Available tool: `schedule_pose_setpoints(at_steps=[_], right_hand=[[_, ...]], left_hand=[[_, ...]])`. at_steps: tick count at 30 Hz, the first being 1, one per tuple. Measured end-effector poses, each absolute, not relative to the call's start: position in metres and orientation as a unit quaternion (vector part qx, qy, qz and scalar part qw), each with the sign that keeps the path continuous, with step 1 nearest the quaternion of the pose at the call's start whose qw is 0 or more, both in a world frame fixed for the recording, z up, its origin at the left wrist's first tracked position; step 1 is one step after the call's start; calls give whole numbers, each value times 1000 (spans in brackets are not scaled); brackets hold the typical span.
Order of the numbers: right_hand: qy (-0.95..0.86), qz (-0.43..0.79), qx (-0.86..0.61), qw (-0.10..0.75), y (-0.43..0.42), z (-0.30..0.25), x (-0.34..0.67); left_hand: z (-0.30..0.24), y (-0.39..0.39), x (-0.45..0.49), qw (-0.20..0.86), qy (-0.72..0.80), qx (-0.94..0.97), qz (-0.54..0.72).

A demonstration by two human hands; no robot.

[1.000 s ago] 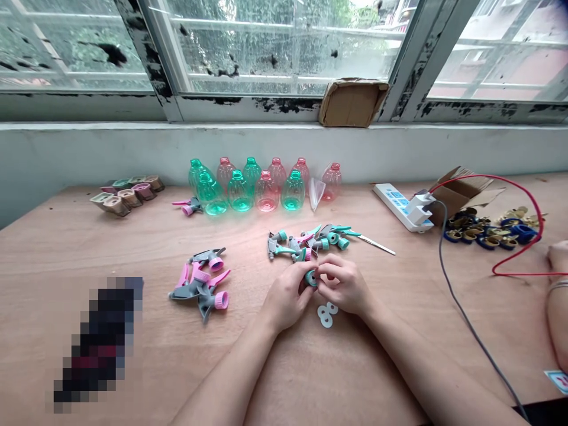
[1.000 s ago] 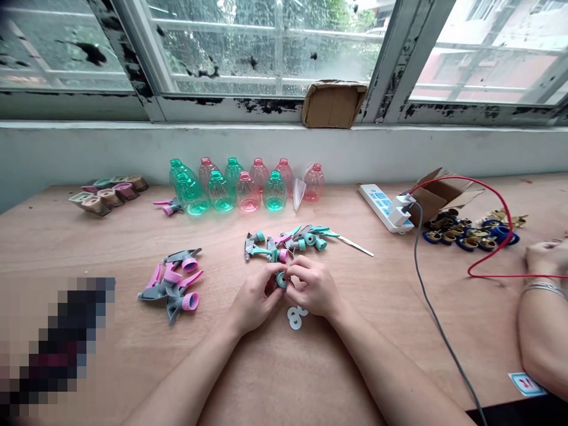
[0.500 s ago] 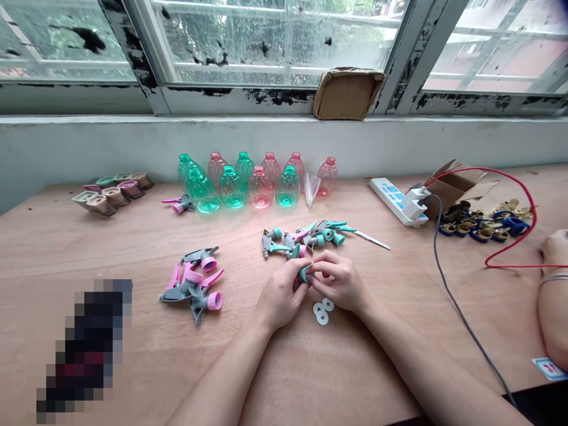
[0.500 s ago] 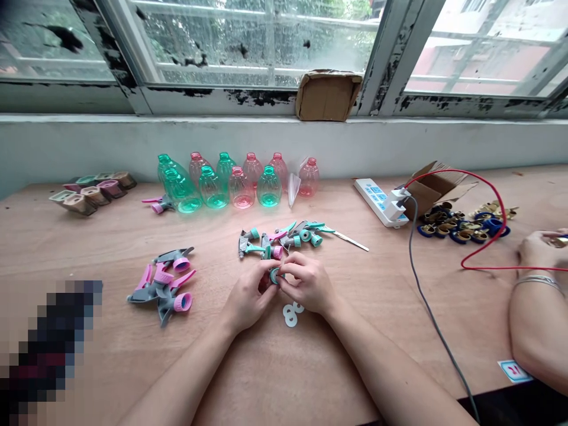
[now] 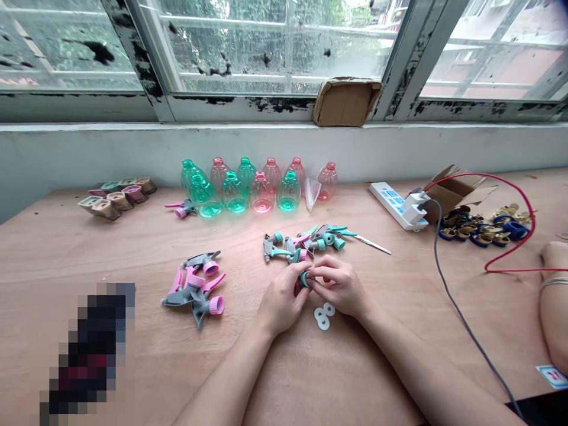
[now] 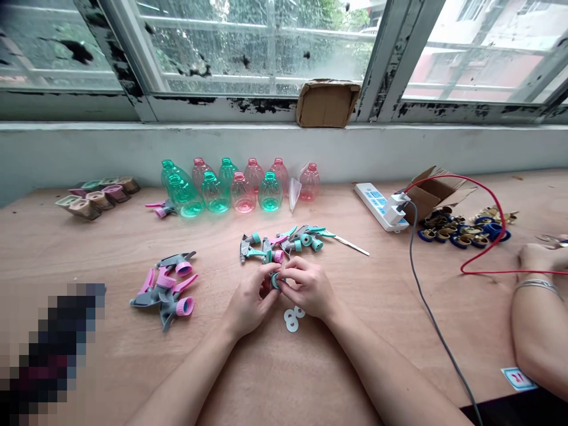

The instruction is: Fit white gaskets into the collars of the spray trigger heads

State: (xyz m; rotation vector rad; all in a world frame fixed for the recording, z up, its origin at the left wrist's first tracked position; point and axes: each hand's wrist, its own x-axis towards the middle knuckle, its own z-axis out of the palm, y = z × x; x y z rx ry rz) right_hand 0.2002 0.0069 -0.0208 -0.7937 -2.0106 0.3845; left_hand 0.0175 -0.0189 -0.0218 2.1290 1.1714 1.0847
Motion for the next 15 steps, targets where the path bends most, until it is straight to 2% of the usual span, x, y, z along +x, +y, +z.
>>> schedule_pose_setpoints(at_steps=[6,15], right_hand=[[-810,167,-329,456,7,-22,200],[-810,158,-317,467,8,-23,200]], left_hand=[[-22,-19,18,246,424,777,395],[-20,-19,18,205,417,790,400]])
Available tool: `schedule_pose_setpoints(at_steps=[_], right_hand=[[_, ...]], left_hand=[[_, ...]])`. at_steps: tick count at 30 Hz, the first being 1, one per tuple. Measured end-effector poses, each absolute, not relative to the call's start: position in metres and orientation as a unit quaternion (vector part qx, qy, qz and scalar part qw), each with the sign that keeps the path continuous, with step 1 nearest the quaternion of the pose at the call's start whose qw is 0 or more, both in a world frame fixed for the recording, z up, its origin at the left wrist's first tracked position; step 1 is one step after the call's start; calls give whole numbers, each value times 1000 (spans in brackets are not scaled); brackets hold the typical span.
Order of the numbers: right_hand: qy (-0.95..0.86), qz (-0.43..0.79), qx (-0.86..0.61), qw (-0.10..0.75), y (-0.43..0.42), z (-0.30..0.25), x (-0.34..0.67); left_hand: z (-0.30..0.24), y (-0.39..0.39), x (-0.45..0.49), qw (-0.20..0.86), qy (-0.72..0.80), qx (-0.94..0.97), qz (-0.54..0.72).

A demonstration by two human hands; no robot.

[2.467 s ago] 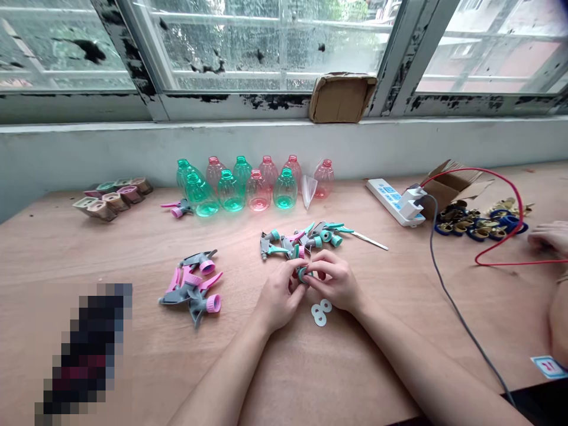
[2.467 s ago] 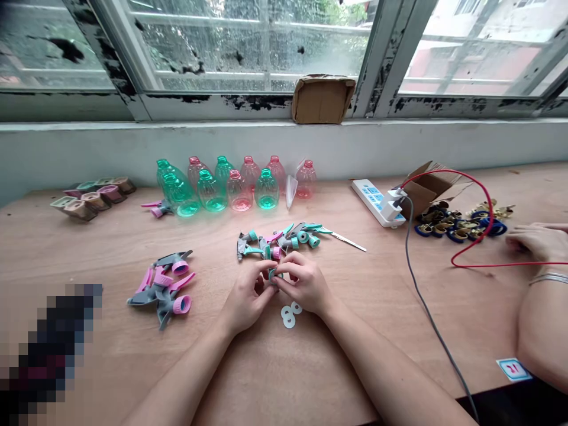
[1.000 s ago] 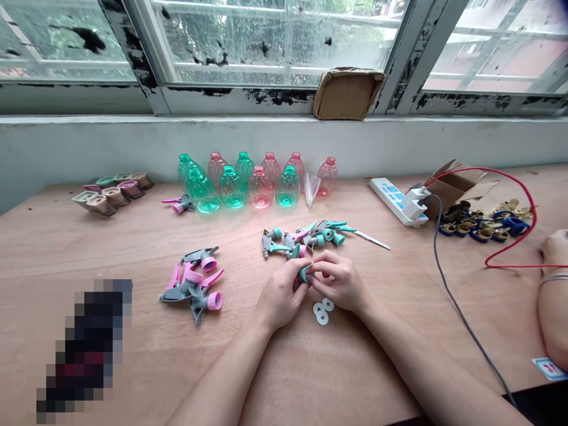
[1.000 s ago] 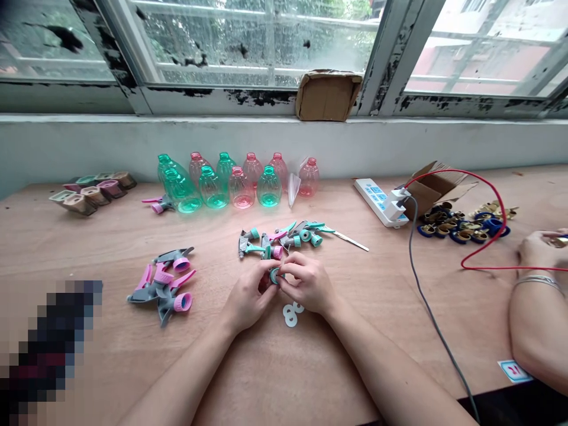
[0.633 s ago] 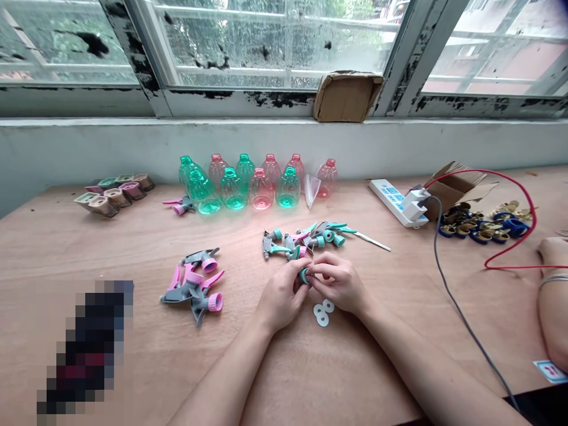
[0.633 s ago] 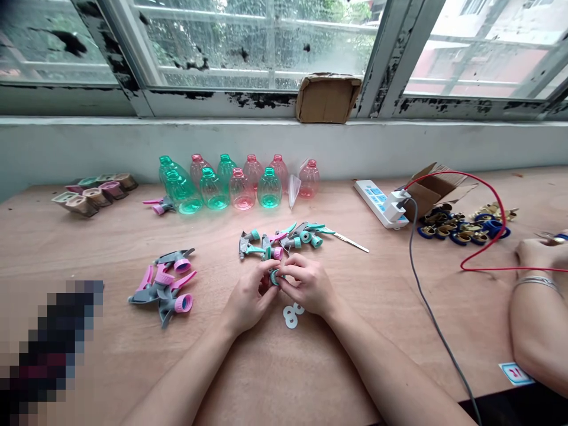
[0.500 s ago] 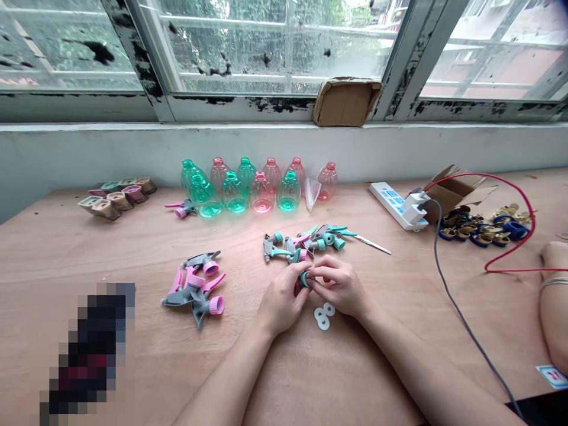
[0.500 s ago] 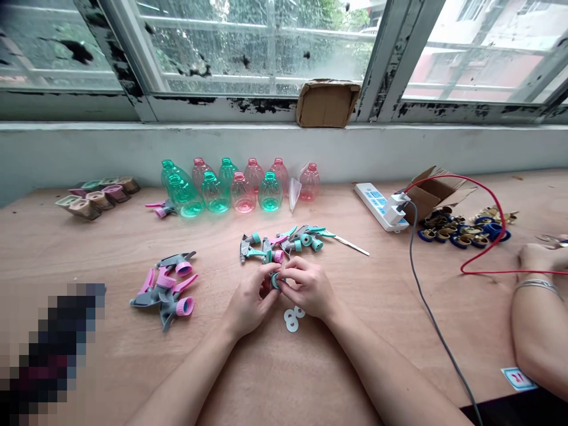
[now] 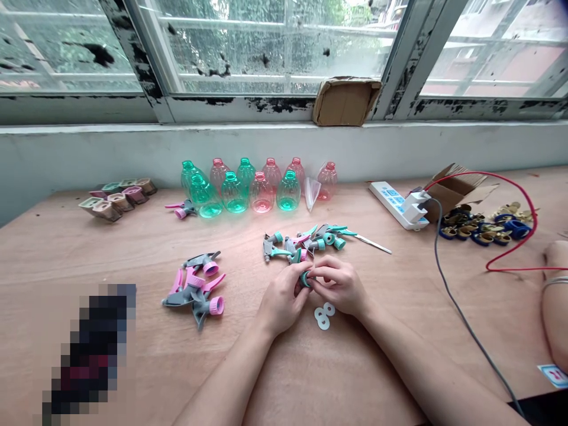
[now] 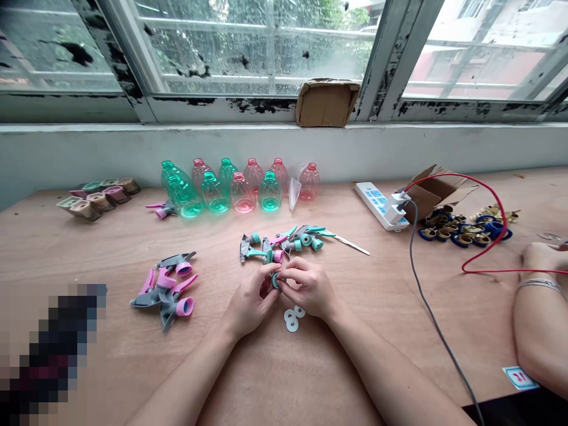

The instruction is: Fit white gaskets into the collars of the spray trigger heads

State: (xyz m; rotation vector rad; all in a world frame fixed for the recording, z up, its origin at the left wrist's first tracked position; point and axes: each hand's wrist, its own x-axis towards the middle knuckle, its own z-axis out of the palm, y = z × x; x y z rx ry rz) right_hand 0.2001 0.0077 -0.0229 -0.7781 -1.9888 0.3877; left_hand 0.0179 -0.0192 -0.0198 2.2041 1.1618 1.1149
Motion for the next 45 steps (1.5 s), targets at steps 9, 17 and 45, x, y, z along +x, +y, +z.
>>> schedule_pose_setpoints(at_steps=[9,17,45], right_hand=[[-883,244,-283,285,15,-6,223],[-907,295,-280,108,8,10,224],[-891,321,-258,192,21,-12,221]], left_hand=[[-7,-13,-4,-126,477,727,478],[-15,-1,-12,-64,573,759,302],[28,-11,-39,-46,799,582,144]])
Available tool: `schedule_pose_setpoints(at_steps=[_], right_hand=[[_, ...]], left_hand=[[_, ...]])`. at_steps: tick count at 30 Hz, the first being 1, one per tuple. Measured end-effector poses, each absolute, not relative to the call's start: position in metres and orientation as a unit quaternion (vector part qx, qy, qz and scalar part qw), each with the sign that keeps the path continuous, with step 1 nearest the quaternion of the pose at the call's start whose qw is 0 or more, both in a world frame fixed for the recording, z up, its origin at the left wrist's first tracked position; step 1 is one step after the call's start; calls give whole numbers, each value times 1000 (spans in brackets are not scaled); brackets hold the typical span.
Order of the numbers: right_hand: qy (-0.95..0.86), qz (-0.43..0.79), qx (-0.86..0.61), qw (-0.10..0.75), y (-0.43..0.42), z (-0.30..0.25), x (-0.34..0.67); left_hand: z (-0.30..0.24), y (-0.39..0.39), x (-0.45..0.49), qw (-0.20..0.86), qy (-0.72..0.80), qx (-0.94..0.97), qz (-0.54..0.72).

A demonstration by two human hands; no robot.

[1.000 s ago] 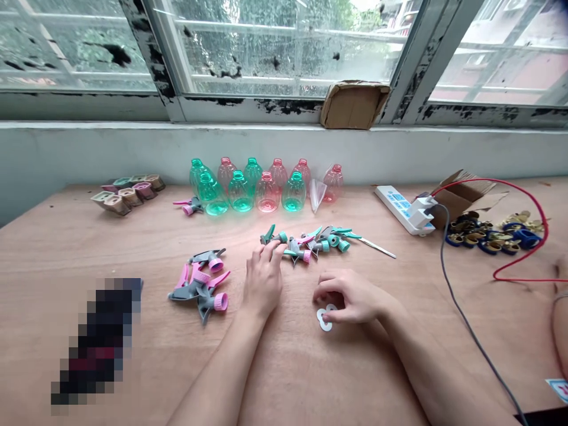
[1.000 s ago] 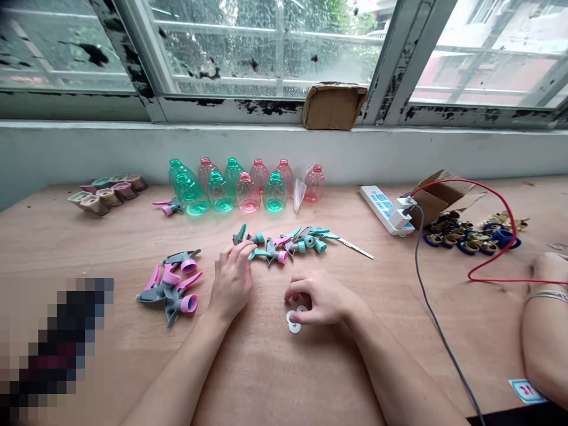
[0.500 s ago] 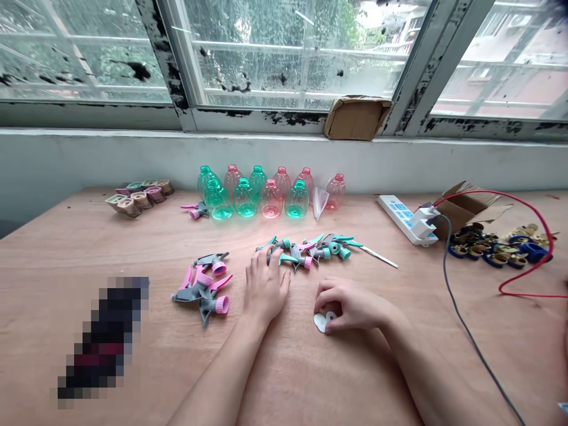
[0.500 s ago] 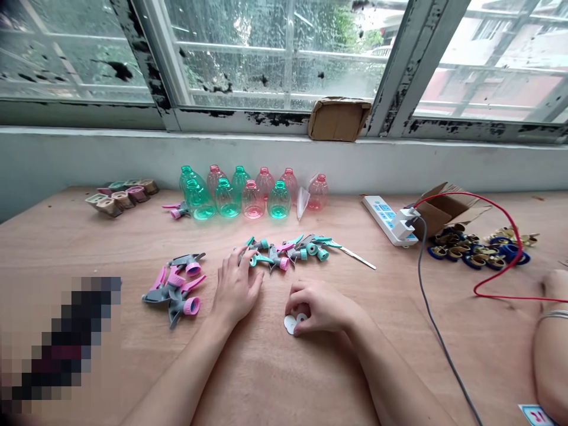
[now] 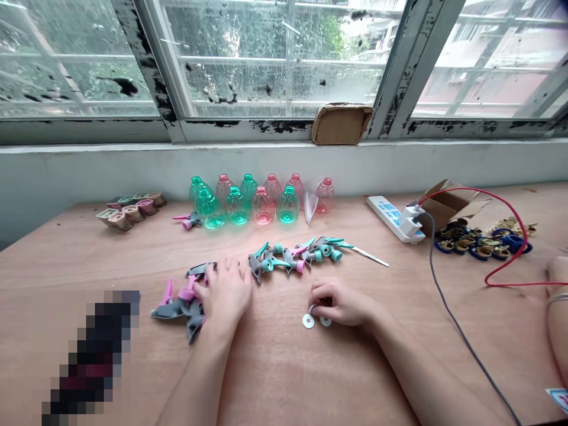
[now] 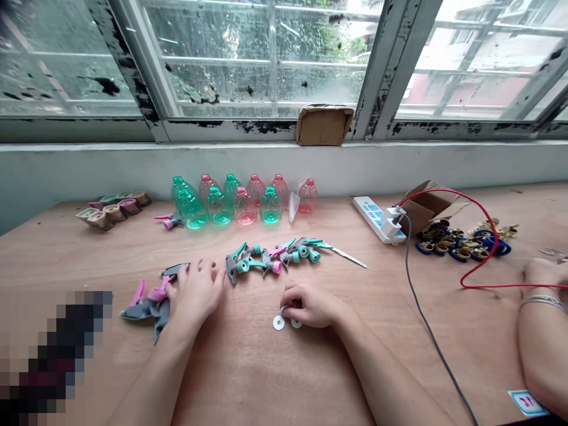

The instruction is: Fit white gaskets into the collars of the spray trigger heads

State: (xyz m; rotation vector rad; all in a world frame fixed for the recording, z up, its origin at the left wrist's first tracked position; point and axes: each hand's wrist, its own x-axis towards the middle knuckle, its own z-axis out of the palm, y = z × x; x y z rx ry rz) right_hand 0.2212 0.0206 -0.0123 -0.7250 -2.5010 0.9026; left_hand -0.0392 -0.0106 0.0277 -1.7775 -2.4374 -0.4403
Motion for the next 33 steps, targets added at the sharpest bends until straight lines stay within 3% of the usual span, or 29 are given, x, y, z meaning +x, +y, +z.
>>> schedule_pose_setpoints(at_steps=[6,13,23,30,33], right_hand=[[-888,306,-273,206,22,-17,219],[-884,302,-282,217,21,-19,219],[-872,306,-303,231,23,-21,216],[-870,306,-285,261,23,-18,215],[-869,307,-284,266,23,-18,214]], left_hand=[[28,-12,-36,17,-778,-619,-104],[14,-4,-45,72,-734,-649,-188],[11,1,-55,37,-710,-675,-196],[14,-5,-54,123,-723,-657,-173],[18,-6,-52,165,-712,-645,-223]])
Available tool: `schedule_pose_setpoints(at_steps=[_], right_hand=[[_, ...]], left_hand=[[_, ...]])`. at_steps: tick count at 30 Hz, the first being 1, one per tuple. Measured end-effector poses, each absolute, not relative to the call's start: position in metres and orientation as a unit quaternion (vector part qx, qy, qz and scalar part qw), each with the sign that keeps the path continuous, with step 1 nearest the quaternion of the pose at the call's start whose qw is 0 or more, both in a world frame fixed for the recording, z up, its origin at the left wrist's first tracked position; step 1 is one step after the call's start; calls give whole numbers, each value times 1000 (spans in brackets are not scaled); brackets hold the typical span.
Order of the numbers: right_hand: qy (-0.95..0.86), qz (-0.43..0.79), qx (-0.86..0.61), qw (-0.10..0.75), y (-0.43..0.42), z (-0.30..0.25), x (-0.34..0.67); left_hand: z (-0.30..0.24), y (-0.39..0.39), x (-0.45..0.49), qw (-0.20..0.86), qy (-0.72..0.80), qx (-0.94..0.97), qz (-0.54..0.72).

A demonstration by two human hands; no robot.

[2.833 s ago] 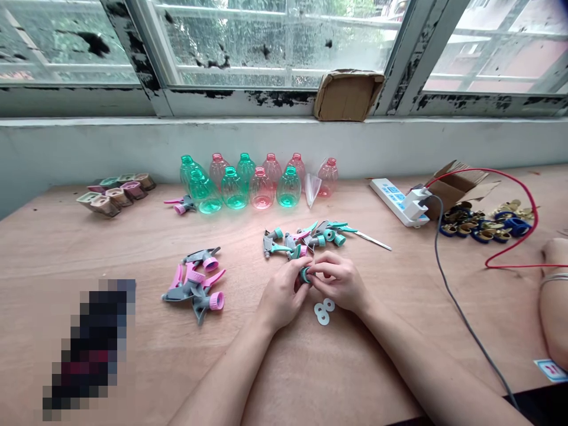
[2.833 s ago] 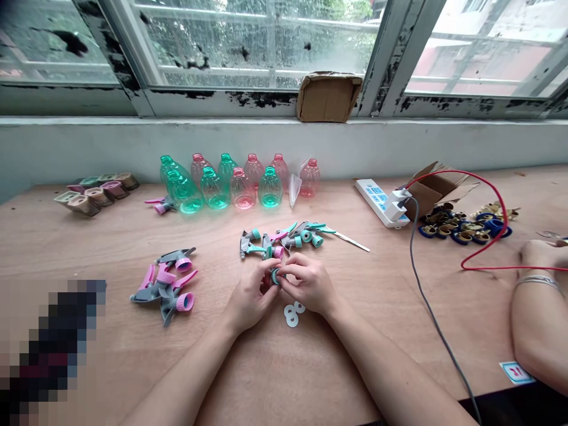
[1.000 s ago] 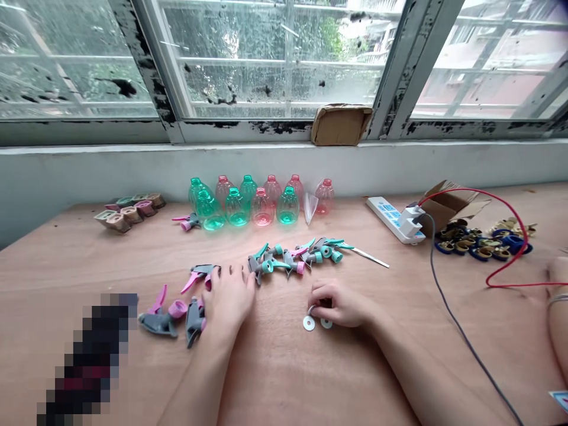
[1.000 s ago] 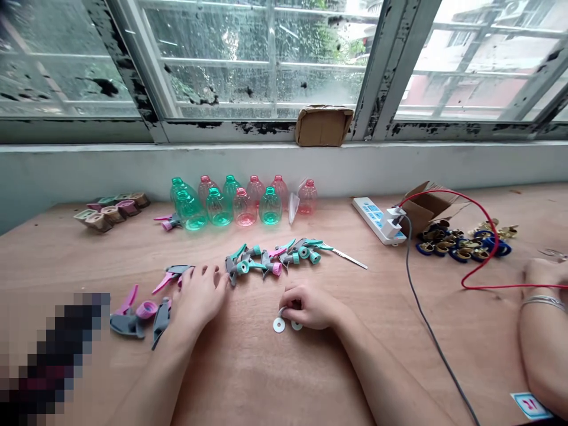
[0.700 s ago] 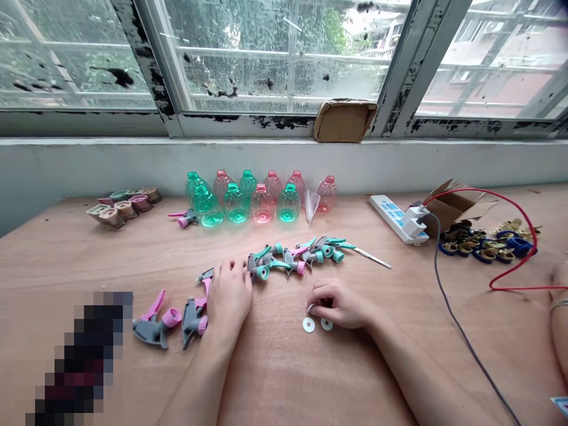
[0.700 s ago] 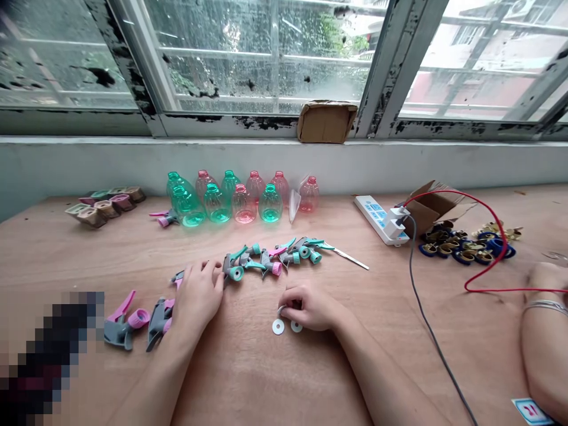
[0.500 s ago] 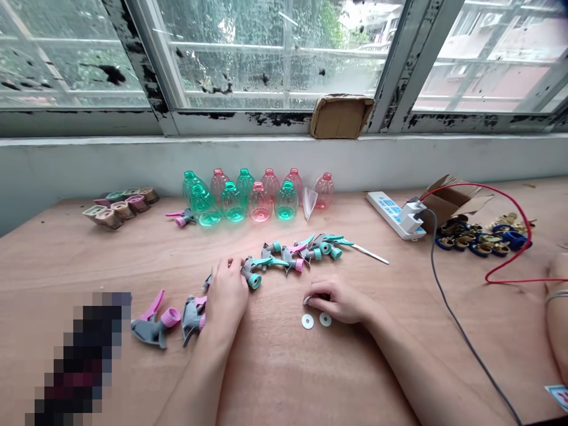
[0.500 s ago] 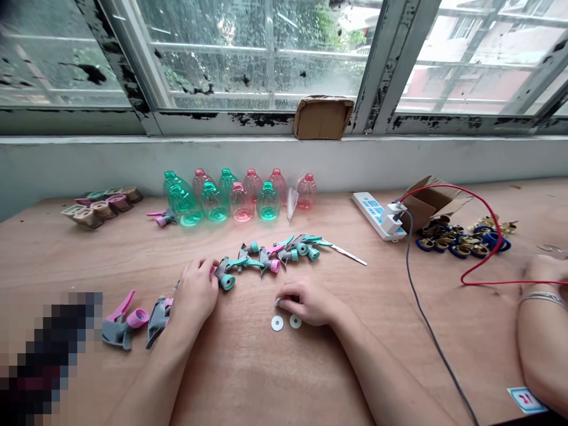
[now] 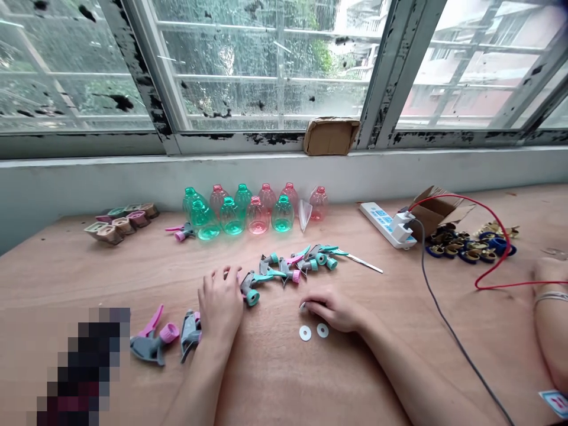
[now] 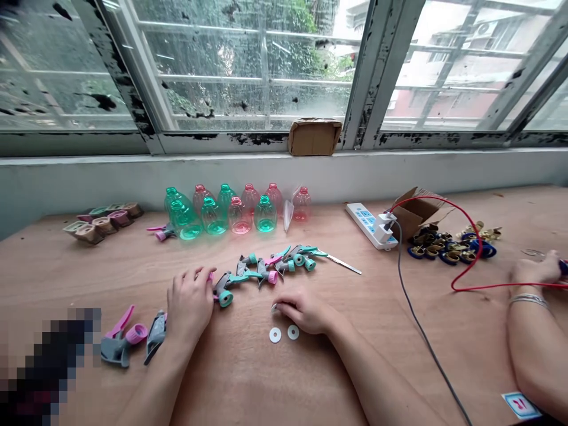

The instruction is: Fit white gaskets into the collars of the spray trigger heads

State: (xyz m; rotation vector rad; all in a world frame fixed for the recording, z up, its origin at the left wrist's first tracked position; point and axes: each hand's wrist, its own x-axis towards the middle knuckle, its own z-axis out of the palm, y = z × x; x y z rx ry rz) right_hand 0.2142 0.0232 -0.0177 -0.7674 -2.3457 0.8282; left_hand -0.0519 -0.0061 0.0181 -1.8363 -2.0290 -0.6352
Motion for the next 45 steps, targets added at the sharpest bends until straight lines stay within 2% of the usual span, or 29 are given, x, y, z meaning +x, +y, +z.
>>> schedule_pose_setpoints(at_steps=[5,10,14,18,31,37,41,45], right_hand=[[-861,320,-276,284,24,-21,214],[-820,325,-273,385,21,-17,215],[-769,337,-254,480,15,-11,213],[-762,341,-246,493,11,-10,210],[-773,294,-221,517,4,-8,208],[-706,335,-304,545,1,-11,204],[-696,318,-315,562,2,-11,203],[-737,289,-284,542,3,-10,204]], left_hand=[[22,-12,-40,220,-565,-687,-401],[10,-22,-16,106,-392,-804,-435],[-1,-28,-2,-22,-386,-814,-433],[-5,-28,4,-88,-376,-812,-437],[-13,-20,6,-67,-379,-795,-469],[-5,-22,8,-34,-334,-832,-441],[-6,-22,9,-58,-344,-819,-455],[-12,-21,8,-100,-374,-791,-473]])
